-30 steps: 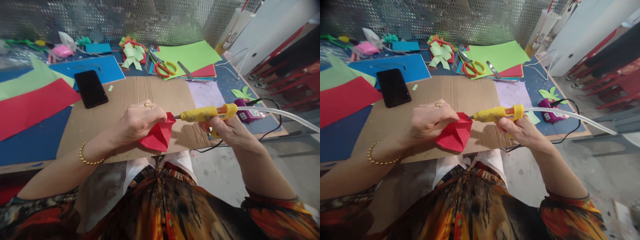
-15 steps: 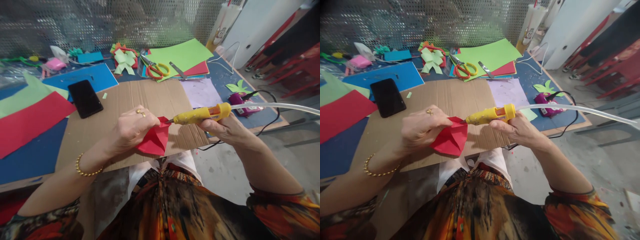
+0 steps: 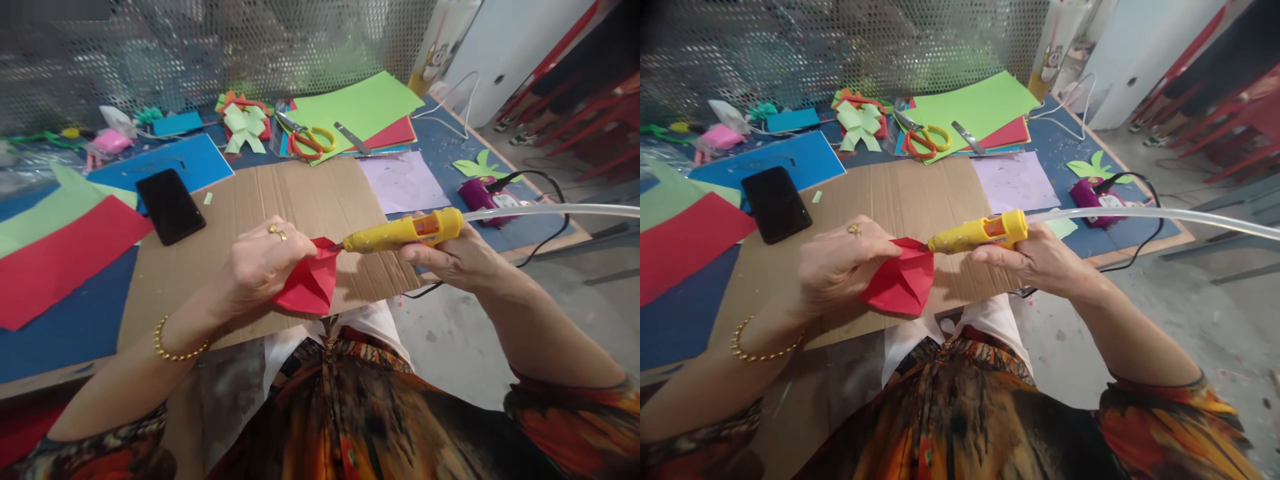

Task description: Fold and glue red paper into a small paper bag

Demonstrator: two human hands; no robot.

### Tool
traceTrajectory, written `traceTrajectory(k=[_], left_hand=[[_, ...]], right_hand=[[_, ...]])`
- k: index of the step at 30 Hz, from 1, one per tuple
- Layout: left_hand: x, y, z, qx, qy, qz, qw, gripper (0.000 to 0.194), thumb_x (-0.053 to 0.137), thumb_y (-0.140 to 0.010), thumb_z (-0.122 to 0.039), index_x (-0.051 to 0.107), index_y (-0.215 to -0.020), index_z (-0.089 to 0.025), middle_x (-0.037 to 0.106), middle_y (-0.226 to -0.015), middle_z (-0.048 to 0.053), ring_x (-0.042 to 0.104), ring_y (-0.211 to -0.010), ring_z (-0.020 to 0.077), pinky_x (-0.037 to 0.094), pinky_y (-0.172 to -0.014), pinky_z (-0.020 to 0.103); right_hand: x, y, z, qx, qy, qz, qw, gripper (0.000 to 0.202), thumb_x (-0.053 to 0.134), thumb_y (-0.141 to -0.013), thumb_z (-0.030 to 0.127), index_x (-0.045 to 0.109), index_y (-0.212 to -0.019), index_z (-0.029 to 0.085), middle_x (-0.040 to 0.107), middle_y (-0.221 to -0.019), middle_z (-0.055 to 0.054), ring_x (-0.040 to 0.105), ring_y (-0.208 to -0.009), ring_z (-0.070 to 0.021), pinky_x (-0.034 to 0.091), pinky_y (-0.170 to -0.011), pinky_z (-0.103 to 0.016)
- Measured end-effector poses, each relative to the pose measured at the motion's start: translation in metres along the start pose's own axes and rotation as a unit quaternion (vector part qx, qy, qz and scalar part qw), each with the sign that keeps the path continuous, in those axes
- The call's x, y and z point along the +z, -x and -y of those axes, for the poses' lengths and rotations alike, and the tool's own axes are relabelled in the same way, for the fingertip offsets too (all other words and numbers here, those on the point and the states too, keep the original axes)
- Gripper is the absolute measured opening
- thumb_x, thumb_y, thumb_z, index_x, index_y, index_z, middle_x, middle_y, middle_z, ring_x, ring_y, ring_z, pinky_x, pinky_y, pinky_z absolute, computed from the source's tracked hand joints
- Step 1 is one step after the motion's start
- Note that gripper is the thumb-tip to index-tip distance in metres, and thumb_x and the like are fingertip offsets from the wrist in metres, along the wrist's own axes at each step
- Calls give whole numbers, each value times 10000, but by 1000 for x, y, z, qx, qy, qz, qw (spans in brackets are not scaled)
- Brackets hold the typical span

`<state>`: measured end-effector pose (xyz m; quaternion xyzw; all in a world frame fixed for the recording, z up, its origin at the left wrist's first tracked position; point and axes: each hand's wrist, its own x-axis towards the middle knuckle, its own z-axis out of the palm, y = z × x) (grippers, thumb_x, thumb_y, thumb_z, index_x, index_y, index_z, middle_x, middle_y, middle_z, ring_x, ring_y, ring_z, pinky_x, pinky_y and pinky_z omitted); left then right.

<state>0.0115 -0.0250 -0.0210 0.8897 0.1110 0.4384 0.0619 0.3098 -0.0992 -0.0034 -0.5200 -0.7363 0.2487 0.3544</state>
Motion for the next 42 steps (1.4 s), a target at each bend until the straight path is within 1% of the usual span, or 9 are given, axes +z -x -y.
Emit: traceTrajectory(k=[11, 15, 18, 21, 25, 27, 32, 37, 42], left_hand=[[1, -1, 1, 8, 22, -11, 1000, 193, 772, -941, -49, 690, -996, -214, 749, -827, -14, 646, -691, 113, 533, -668, 271], [0, -1, 1, 11, 17, -1, 1000, 182, 764, -952, -56, 691, -1013, -211, 753, -825, -16, 657, -698, 117, 538, -696, 283], [-2, -1, 0, 2, 12, 9, 1000, 161, 766, -957, -68, 702, -1007, -208, 756, -820, -16, 663, -707, 118, 525, -690, 279], [-2, -1, -1, -7, 9, 12, 1000, 161, 761, -962, -65, 705, -1007, -209, 771, -835, -15, 665, -719, 117, 511, -678, 271], [-1, -1, -1, -5, 14, 7, 1000, 179, 743, -971, -49, 697, -1019, -215, 787, -857, -12, 673, -724, 118, 511, -681, 272], [0, -1, 0, -2, 11, 3, 1000, 161, 738, -984, -68, 694, -1012, -220, 783, -847, -13, 674, -708, 118, 519, -696, 282], [1, -2, -1, -22, -1, -8, 1000, 131, 733, -1004, -112, 696, -962, -231, 725, -753, -39, 634, -634, 105, 525, -680, 279], [-3, -2, -5, -58, 1, 15, 998, 121, 718, -1017, -141, 706, -971, -253, 765, -809, -15, 671, -668, 118, 528, -634, 277], [-4, -1, -6, -88, -8, 13, 996, 107, 715, -1031, -216, 718, -928, -244, 724, -719, -20, 650, -617, 118, 510, -576, 258]], right_hand=[[-4, 1, -5, -30, 17, 15, 999, 558, 680, -932, 780, 809, -881, 241, 662, -724, -10, 576, -613, -157, 486, -565, -308], [-5, 1, -6, -36, 14, 12, 999, 549, 681, -935, 776, 806, -888, 243, 679, -757, -15, 575, -618, -155, 482, -567, -309], [-3, 2, -4, -25, 9, -2, 1000, 594, 648, -931, 812, 812, -909, 242, 691, -782, -27, 610, -657, -182, 506, -602, -333], [-1, 3, -2, -11, 10, -19, 1000, 659, 629, -891, 878, 798, -877, 241, 672, -777, -32, 591, -655, -186, 505, -614, -350], [-1, 3, 0, 3, 17, 5, 1000, 639, 663, -875, 866, 756, -798, 238, 614, -731, -20, 520, -599, -166, 457, -568, -346], [-2, 2, 1, 3, 17, 16, 1000, 615, 672, -887, 843, 746, -797, 239, 622, -760, -29, 535, -633, -176, 472, -596, -355], [-3, 0, 0, -41, 21, 42, 998, 564, 633, -947, 801, 766, -871, 258, 673, -821, -57, 576, -769, -228, 513, -707, -394], [-3, 2, 0, -92, 50, -5, 994, 569, 593, -971, 801, 729, -837, 266, 663, -801, -48, 548, -731, -217, 465, -651, -379], [-3, 3, 14, -100, 117, -5, 988, 558, 593, -990, 767, 591, -751, 263, 577, -670, -9, 516, -677, -202, 423, -652, -378]])
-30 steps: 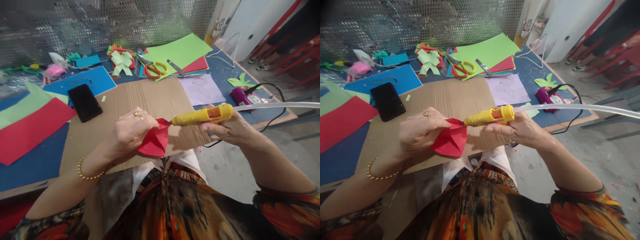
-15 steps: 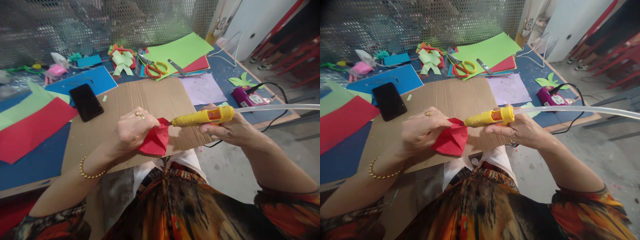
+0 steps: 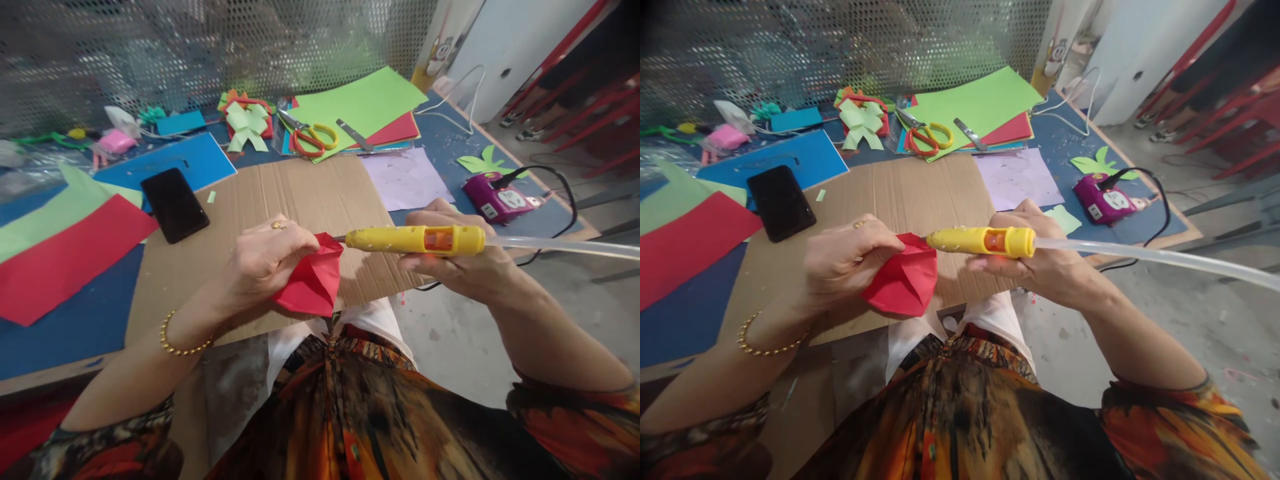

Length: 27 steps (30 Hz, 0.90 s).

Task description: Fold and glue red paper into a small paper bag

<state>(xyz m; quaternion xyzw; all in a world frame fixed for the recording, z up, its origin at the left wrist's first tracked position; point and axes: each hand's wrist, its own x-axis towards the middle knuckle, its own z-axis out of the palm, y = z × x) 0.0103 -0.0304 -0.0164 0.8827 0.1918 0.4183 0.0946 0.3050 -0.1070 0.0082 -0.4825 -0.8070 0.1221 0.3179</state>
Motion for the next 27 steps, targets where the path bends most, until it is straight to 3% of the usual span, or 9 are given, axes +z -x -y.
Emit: traceTrajectory(k=[4, 8, 27], left_hand=[[-3, -4, 1, -4, 27, 17, 999, 144, 671, -1036, -144, 717, -925, -223, 786, -800, -13, 695, -639, 100, 510, -567, 215], [-5, -7, 1, -18, 42, 27, 999, 139, 683, -1007, -110, 732, -924, -211, 803, -822, -15, 712, -643, 93, 535, -587, 192], [-4, -6, -1, -59, 32, 31, 997, 158, 651, -1015, -173, 758, -901, -201, 806, -796, -13, 676, -590, 91, 531, -577, 193]], right_hand=[[1, -2, 11, -53, 47, -18, 997, 568, 492, -1040, 747, 498, -755, 256, 570, -644, 14, 499, -600, -171, 359, -671, -389], [1, -1, 15, -121, 103, -25, 987, 475, 591, -1052, 637, 452, -814, 250, 565, -676, 39, 500, -595, -146, 322, -685, -383], [-4, 2, 14, -138, 142, 3, 980, 362, 665, -1078, 422, 414, -870, 263, 508, -717, 54, 491, -624, -161, 309, -727, -389]])
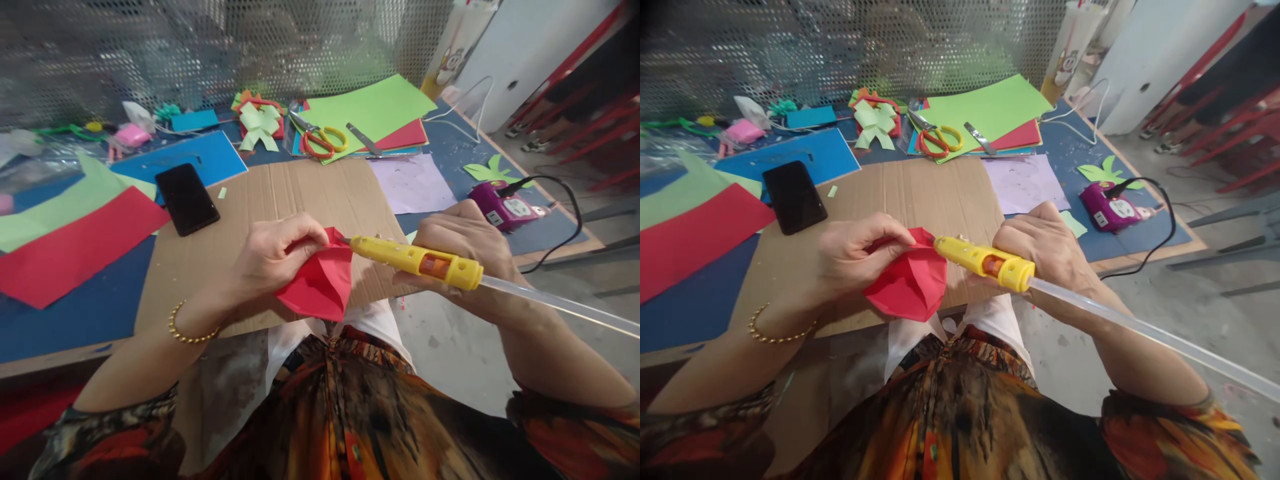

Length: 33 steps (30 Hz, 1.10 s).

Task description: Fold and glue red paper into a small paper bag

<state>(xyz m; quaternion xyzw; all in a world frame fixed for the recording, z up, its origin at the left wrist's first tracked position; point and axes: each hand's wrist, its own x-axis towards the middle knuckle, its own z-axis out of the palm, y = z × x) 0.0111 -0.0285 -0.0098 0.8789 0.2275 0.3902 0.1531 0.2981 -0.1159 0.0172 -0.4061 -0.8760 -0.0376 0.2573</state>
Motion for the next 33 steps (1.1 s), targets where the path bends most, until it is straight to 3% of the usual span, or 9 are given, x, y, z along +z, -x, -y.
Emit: traceTrajectory(k=[9, 19, 23, 27, 33], left_hand=[[0, -1, 3, 15, -3, 8, 1000, 170, 630, -1030, -174, 747, -910, -198, 805, -807, -12, 683, -599, 90, 543, -597, 193], [2, 0, 1, 6, 7, 4, 1000, 171, 627, -1027, -158, 733, -899, -196, 812, -823, -18, 682, -606, 84, 520, -585, 182], [2, -1, 0, 22, 15, -7, 1000, 156, 641, -999, -103, 720, -890, -183, 812, -821, -25, 694, -622, 76, 532, -616, 168], [2, 1, 1, -6, 5, 6, 1000, 160, 634, -1022, -170, 744, -910, -201, 809, -820, -15, 696, -625, 94, 546, -624, 194], [4, 2, 4, -6, 7, 1, 1000, 166, 634, -1029, -189, 752, -914, -205, 805, -811, -11, 696, -621, 97, 554, -623, 197]], right_hand=[[1, -2, 7, 45, -5, -8, 999, 444, 548, -1114, 531, 430, -780, 263, 548, -658, 31, 517, -594, -191, 293, -710, -391], [2, -3, 5, 27, -5, -31, 999, 418, 548, -1100, 582, 480, -841, 261, 601, -677, 34, 550, -591, -174, 288, -696, -401], [3, -3, 4, 14, 2, -25, 1000, 372, 591, -1100, 516, 473, -864, 256, 582, -690, 46, 536, -602, -160, 297, -705, -395], [3, -3, 3, -1, 4, -19, 1000, 352, 657, -1084, 443, 445, -874, 255, 541, -701, 58, 514, -609, -151, 305, -714, -388], [4, -2, 4, 18, 5, -8, 1000, 391, 620, -1093, 460, 398, -835, 268, 491, -671, 51, 479, -592, -181, 280, -705, -397]])
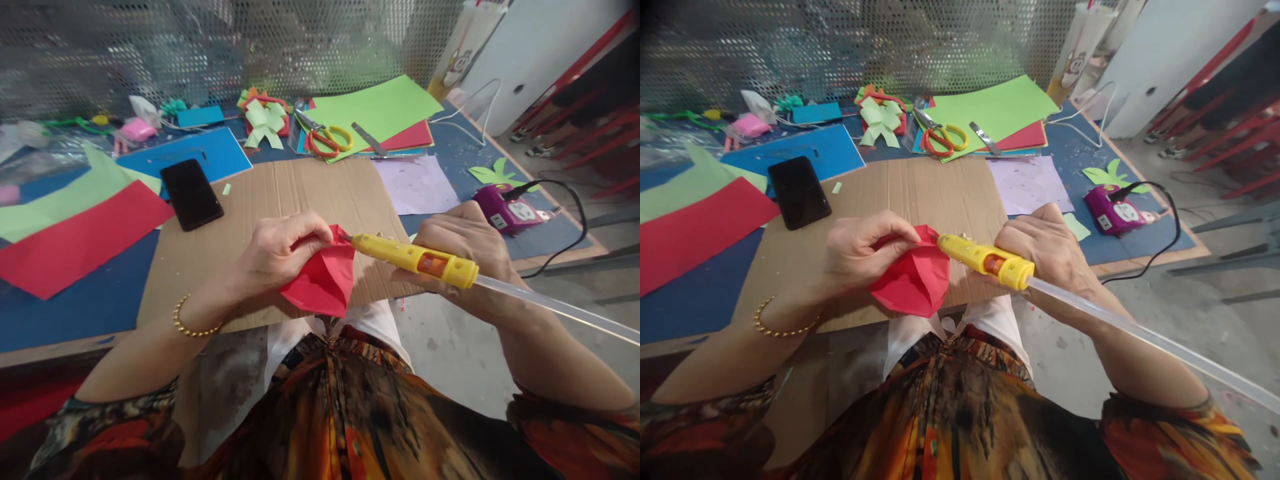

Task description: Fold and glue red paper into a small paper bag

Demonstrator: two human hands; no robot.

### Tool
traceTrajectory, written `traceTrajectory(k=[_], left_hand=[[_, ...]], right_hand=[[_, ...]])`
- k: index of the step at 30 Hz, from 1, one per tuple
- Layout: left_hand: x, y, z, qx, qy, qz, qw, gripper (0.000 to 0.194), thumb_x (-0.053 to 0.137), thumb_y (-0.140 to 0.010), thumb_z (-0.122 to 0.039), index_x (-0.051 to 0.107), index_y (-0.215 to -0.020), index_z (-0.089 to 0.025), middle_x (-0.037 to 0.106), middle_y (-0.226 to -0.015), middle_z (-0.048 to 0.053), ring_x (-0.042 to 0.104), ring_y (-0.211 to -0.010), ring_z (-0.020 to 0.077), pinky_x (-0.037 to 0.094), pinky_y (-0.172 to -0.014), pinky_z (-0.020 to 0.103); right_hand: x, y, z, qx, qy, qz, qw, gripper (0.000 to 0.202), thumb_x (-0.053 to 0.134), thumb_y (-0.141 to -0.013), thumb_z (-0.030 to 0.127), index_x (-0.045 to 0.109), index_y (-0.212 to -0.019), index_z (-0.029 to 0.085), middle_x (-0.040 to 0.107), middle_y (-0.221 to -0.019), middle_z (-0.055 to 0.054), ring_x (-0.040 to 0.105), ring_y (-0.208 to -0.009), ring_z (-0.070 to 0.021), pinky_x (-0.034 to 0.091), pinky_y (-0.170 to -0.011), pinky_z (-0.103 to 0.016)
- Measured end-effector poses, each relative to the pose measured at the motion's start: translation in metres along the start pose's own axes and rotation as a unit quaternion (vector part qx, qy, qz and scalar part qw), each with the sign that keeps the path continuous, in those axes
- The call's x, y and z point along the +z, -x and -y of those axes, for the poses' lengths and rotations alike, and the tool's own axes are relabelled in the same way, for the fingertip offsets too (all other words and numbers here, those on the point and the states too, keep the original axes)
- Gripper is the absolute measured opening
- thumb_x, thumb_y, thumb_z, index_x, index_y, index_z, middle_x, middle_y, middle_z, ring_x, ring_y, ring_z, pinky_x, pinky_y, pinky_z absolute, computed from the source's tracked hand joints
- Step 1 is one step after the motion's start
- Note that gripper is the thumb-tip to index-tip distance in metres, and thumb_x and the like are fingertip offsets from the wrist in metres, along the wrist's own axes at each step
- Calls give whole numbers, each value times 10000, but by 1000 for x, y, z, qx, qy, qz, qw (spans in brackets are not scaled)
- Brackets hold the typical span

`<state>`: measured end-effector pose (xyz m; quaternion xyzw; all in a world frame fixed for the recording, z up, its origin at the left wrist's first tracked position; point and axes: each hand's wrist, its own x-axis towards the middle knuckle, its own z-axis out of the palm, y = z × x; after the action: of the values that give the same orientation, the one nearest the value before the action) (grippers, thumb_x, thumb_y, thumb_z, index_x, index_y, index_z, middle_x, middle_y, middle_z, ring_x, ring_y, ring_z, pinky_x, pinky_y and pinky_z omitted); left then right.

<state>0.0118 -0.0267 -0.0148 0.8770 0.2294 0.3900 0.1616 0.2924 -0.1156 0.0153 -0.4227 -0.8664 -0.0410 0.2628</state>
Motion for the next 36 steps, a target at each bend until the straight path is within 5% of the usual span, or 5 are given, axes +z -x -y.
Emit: traceTrajectory(k=[28, 36], left_hand=[[2, -1, -2, 22, -1, -6, 1000, 172, 637, -1015, -121, 735, -897, -200, 809, -826, -21, 732, -667, 93, 562, -656, 186], [1, -1, 1, 43, -7, 0, 999, 171, 637, -1030, -130, 735, -915, -212, 801, -817, -21, 736, -680, 101, 558, -649, 199]], right_hand=[[1, 1, -3, -25, -1, -13, 1000, 362, 579, -1122, 411, 396, -845, 266, 470, -682, 44, 465, -603, -179, 294, -734, -382], [4, 2, -4, -26, -8, 3, 1000, 432, 511, -1116, 557, 374, -822, 270, 464, -668, 49, 455, -580, -184, 273, -705, -393]])
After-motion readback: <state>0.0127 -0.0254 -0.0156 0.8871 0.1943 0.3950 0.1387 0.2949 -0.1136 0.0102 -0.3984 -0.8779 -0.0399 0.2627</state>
